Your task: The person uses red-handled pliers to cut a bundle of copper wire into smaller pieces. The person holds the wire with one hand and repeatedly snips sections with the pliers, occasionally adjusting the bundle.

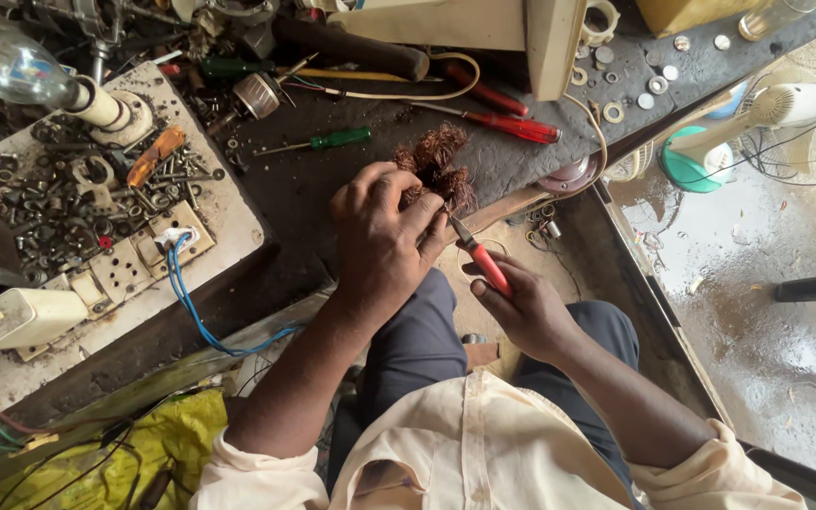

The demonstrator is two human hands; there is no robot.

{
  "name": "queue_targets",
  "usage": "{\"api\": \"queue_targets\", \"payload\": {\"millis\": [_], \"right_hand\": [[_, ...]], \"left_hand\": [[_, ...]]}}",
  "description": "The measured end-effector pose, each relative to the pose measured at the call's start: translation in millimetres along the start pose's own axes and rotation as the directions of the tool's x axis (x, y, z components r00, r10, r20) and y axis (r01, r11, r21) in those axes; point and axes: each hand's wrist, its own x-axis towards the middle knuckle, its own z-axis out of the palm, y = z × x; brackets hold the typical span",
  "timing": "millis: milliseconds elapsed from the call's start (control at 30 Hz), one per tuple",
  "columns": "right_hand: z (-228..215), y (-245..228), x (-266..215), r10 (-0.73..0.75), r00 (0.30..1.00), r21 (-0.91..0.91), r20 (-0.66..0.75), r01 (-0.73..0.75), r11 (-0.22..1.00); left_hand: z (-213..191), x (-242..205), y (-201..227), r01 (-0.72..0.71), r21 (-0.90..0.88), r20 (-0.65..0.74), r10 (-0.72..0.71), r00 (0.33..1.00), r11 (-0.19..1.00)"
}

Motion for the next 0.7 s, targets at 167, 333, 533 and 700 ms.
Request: {"api": "queue_targets", "payload": {"millis": [167,333,533,700], "right_hand": [[-5,1,1,0.016,1.000,0.016,0.023,-0.016,1.000],[-12,-1,4,0.062,0.995,0.004,0.076,-0.063,0.998],[-31,-11,9,-0.023,0.992,-0.112,0.123,0.037,0.993],[-43,-20,12,0.166,0.971,-0.210,0.171,-0.129,0.969]], "left_hand": [[11,-2,4,0.024,0.002,-0.049,-0.024,0.998,1.000],[17,-7,3,0.017,-0.029,-0.103,-0.020,0.994,0.999],[22,-8,-8,-0.050,-0.097,-0.141,0.036,0.989,0.994],[26,-7,-16,-0.102,-0.174,-0.165,0.073,0.984,0.979]]}}
